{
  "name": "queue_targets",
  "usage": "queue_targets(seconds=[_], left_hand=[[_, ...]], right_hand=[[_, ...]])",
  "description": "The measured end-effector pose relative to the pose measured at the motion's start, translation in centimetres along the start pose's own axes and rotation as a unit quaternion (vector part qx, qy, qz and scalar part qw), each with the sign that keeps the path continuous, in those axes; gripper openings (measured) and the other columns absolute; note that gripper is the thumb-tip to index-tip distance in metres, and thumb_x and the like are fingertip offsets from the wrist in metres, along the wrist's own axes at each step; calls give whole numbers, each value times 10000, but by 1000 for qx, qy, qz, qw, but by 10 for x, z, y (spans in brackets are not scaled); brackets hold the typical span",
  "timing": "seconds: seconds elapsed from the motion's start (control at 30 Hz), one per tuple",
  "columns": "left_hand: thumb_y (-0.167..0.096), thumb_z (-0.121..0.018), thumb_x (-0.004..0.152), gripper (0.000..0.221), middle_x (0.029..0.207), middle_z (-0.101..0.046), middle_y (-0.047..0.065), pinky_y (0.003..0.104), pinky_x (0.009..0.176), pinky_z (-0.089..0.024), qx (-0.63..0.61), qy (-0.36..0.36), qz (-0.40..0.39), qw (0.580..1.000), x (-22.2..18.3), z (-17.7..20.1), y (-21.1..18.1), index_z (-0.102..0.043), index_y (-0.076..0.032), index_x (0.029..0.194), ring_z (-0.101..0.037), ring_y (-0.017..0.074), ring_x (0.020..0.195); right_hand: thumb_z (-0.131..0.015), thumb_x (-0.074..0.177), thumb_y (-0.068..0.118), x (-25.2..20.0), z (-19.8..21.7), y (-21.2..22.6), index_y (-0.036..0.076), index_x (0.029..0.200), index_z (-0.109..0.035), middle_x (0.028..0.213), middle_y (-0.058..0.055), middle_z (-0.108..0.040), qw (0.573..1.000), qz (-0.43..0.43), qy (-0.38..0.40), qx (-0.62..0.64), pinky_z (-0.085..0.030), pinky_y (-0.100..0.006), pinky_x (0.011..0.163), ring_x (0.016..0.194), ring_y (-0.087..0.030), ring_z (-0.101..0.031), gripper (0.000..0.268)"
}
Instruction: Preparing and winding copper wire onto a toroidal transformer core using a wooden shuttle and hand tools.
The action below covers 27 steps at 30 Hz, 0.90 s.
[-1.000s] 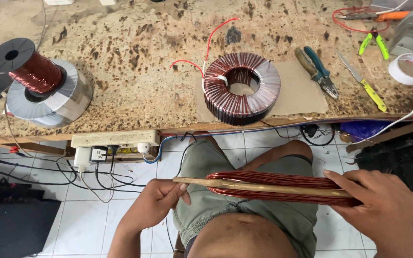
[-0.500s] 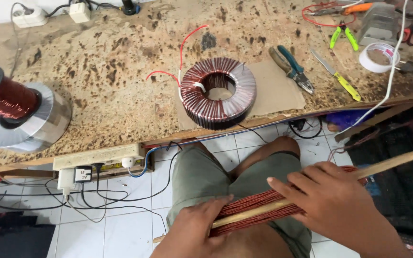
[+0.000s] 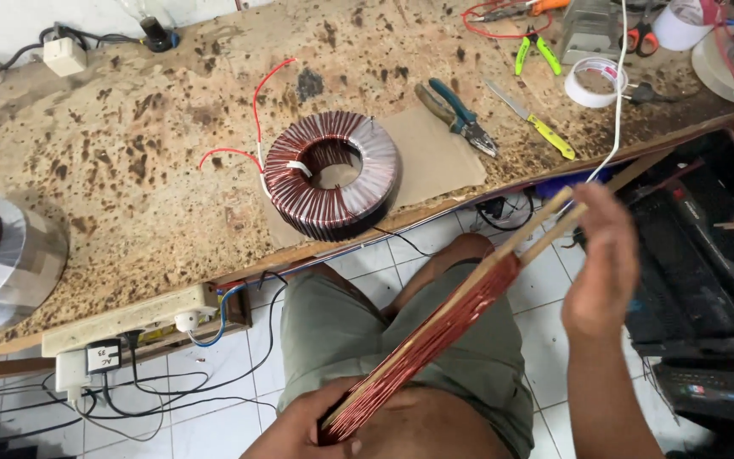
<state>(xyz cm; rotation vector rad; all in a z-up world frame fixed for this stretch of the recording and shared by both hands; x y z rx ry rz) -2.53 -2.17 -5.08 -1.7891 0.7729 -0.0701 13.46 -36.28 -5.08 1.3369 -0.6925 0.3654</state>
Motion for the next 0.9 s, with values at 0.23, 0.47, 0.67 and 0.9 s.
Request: queue_targets(seconds=[0.23,0.47,0.67,0.9], left_hand=[[-114,-726,922,589,970,-575,2,171,728,-337,-5,10,18,1000,2,10,5,-555,-38,1481,-518,66,840],[-182,-624,1019,477,865,-541,79,232,496,-424,-77,101,-56,990,34,2,-11,-475,25,1422,-516,104,569],[-131,-625,974,489,878,-519,128,278,404,-487,-179,49,-78,980,100,-7,-7,-468,18,1413,-531,169,551],[-134,-561,958,498,882,-562,107,307,427,-467,-295,8,-118,948,192,-14,-22,-468,24,1420,-526,171,532]], right_hand=[[-409,1145,346,-35,-39,-15,104,1559,-440,1501,-120,-432,974,52,129,-178,-374,-509,1200,1421,-314,-413,480],[-413,1098,479,-34,-48,-37,141,1386,-539,1658,-82,-235,955,42,120,-268,-90,-666,1295,1586,-340,-164,461],[-422,1097,397,-75,-67,-25,62,1203,-646,1218,-97,-635,988,-116,57,-78,-497,-415,1009,1167,-260,-596,416],[-444,1029,494,-149,-87,-6,78,1054,-548,767,-57,-636,888,-359,158,240,-512,-322,547,606,-188,-641,430]])
Point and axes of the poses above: each hand's wrist, its own x-axis towards the middle knuckle, its own z-axis out of the back of the hand, y = z × x, the point moved 2 cm from there along x, towards the middle knuckle
